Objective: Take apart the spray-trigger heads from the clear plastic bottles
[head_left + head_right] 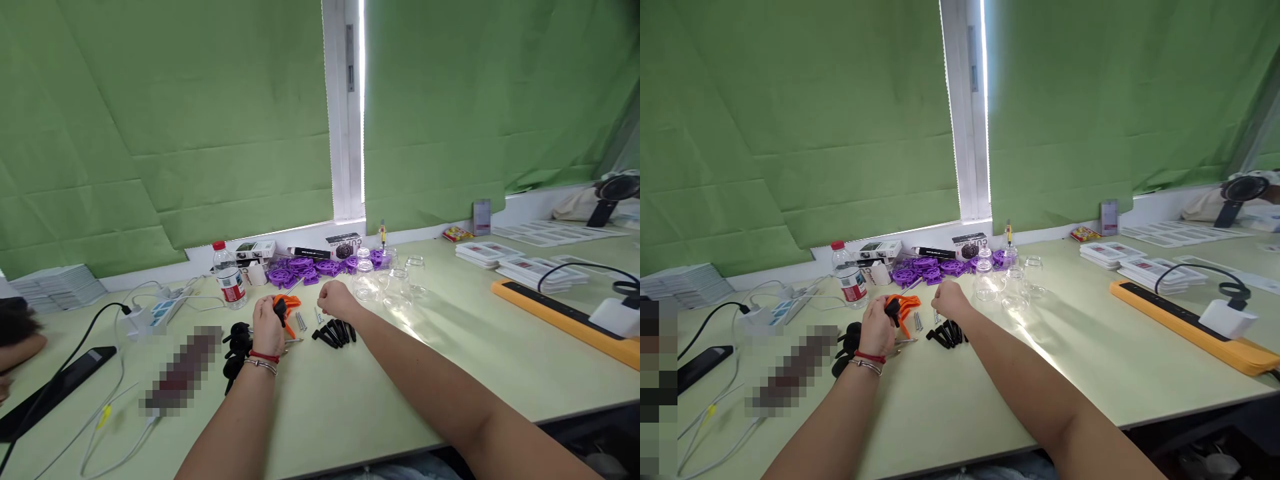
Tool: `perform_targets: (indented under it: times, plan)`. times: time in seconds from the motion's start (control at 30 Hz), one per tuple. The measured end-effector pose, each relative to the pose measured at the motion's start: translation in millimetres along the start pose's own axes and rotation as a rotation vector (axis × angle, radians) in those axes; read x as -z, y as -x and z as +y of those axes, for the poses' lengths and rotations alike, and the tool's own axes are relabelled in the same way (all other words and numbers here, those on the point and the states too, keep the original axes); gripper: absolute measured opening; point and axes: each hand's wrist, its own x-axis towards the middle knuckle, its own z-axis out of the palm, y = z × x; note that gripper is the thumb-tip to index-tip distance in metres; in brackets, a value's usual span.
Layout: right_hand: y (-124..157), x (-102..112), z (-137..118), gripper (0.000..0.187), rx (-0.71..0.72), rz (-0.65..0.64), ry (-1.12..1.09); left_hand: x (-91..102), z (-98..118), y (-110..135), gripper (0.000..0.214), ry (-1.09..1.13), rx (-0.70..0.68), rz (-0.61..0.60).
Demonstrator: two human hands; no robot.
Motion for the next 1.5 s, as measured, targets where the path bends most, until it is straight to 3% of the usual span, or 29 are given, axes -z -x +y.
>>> perform_targets:
  times: [0.2, 0.37, 0.5, 0.63, 0.83, 1.1, 1.23, 1.5]
  plan:
    - [1.0, 26.8, 22.5, 0.007, 0.076, 0.192, -0.495, -2.2, 5.8, 6.3, 0.015, 0.010, 0.058, -0.073]
    - [17.7, 55.1, 29.3, 0.018, 0.092, 0.369, -0.741, -9.7, 7.6, 23.5, 0.022, 0.032, 0.183, -0.319]
    - [30.7, 63.2, 23.6, 0.023, 0.184, 0.488, -0.886, -16.5, 3.6, 41.9, 0.028, 0.061, 0.279, -0.530]
    - [41.8, 52.7, 11.0, 0.025, 0.306, 0.419, -0.867, -19.3, -0.6, 53.6, 0.033, 0.055, 0.338, -0.683]
    - [54.2, 35.0, -2.0, 0.016, 0.342, 0.198, -0.707, -20.2, 2.3, 57.8, 0.034, 0.032, 0.383, -0.751]
    - [59.4, 28.8, -2.3, 0.011, 0.345, 0.141, -0.590, -21.9, 0.2, 62.2, 0.030, -0.023, 0.415, -0.898]
    - [62.5, 27.5, -3.0, 0.011, 0.361, 0.142, -0.539, -21.2, 0.8, 62.5, 0.027, 0.003, 0.425, -0.885]
    - [59.8, 28.0, -2.4, 0.011, 0.211, 0.089, -0.681, -17.6, -5.1, 57.0, 0.027, 0.054, 0.506, -0.840]
